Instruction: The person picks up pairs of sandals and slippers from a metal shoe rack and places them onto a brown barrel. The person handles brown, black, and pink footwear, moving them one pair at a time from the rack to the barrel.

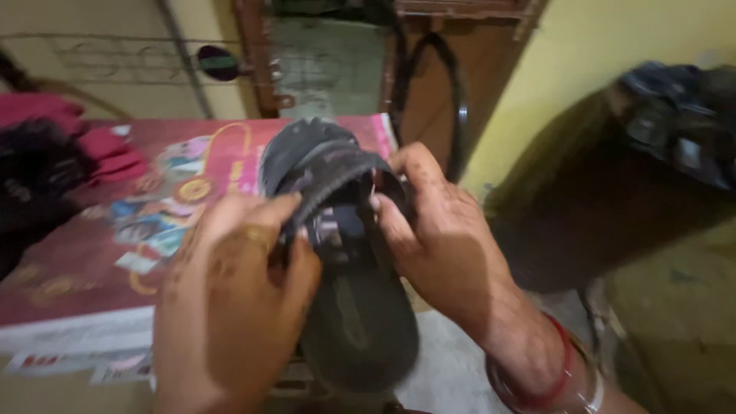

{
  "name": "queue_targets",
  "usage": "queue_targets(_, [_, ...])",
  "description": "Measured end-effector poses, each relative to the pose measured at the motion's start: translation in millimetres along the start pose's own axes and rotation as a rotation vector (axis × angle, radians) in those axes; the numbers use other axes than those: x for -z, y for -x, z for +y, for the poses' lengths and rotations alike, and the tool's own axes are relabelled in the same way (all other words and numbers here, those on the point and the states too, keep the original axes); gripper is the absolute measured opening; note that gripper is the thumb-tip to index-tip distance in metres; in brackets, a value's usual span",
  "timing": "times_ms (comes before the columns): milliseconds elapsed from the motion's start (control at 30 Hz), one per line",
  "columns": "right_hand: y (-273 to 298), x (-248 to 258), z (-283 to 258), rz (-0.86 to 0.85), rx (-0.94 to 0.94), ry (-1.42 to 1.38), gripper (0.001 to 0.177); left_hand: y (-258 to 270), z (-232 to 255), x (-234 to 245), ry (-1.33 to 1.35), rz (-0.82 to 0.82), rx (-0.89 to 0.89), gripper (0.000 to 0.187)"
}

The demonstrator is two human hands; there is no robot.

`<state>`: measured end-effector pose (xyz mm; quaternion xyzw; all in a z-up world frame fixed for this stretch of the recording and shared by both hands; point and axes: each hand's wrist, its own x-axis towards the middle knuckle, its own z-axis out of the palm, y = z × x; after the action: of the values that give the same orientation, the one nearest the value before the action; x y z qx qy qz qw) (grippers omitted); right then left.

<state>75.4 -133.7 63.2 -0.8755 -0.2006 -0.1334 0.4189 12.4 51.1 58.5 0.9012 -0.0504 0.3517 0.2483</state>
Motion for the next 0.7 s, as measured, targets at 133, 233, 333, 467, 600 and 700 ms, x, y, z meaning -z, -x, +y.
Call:
queue_targets(133, [42,39,-5,0.098,-0.037,0.039,0.018,8,29,0,0.134,-0.007,-0.12,0.034])
queue_targets(233, [69,67,3,0.133,-0.253,0.048,0.02,10,51,-12,0.211,0.04,-0.264,0.038])
queue_targets(333, [90,92,19,0.17,-0.347,0.095,0.024,19,76,-30,0.295,-0.018,-0.273,0.042])
queue_targets(467, [114,126,44,0.231,-0.322,0.013,0.028,20,99,-58,0.386,-0.136,-0.341,0.048])
queue_targets(600, [138,170,72,0.22,-0.25,-0.246,0.027,27,134,-92,0.351,-0.148,-0.372,0.047])
queue_targets(700, [146,208,109,0.227,-0.238,-0.232,0.028,26,176,-124,0.346,-0.115,-0.417,0.05])
